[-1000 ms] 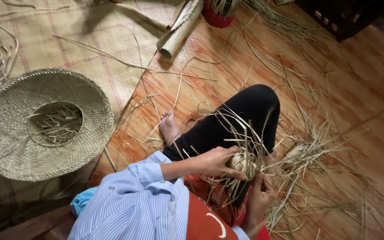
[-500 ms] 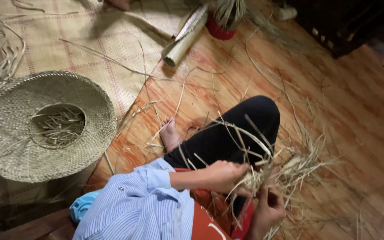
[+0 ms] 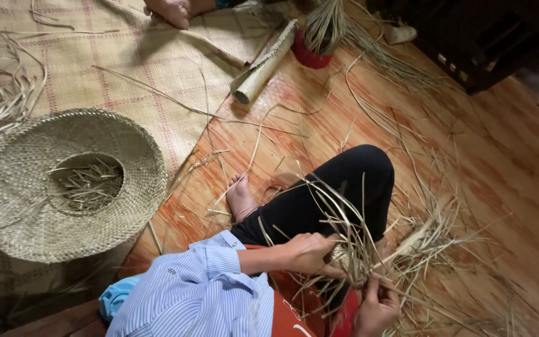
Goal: Weaving a traditional hat using dried straw or palm leaf strands.
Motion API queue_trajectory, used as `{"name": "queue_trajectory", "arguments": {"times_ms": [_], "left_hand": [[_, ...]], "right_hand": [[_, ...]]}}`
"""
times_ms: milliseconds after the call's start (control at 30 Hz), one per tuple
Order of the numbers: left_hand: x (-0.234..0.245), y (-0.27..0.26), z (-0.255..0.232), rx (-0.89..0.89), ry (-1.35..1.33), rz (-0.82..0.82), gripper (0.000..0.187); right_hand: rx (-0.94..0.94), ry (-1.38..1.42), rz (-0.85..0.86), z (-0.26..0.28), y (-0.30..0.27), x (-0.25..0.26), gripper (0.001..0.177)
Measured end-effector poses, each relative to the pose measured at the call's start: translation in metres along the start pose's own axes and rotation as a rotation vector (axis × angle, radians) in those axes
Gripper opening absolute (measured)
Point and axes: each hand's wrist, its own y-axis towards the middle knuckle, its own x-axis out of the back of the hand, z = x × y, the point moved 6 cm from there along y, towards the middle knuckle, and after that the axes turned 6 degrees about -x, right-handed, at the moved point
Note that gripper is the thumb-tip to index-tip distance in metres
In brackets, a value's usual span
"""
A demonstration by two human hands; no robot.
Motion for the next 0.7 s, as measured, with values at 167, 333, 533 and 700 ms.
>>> {"name": "queue_trajectory", "arguments": {"times_ms": [167,333,533,700], "left_hand": [[-0.008,0.004,-0.001,0.076,-0.067,0.106,0.054],[-0.029,0.006,-0.005,0.048,-0.091,0.179,0.049],[-0.032,0.001,-0.023,0.063,-0.136,0.25,0.049],[-0.022,-0.005,-0.05,-0.004,-0.167,0.143,0.049]], "right_hand": [[-0.035,0.045,-0.027,-0.011,0.005,0.007,0.015],[0.02,0.069,0.035,0.003,-0.001,0.019,0.011],[-0.05,0.09,0.046,-0.016,0.009,0.033,0.014],[-0.069,0.236,0.122,-0.019,0.01,0.052,0.019]]}}
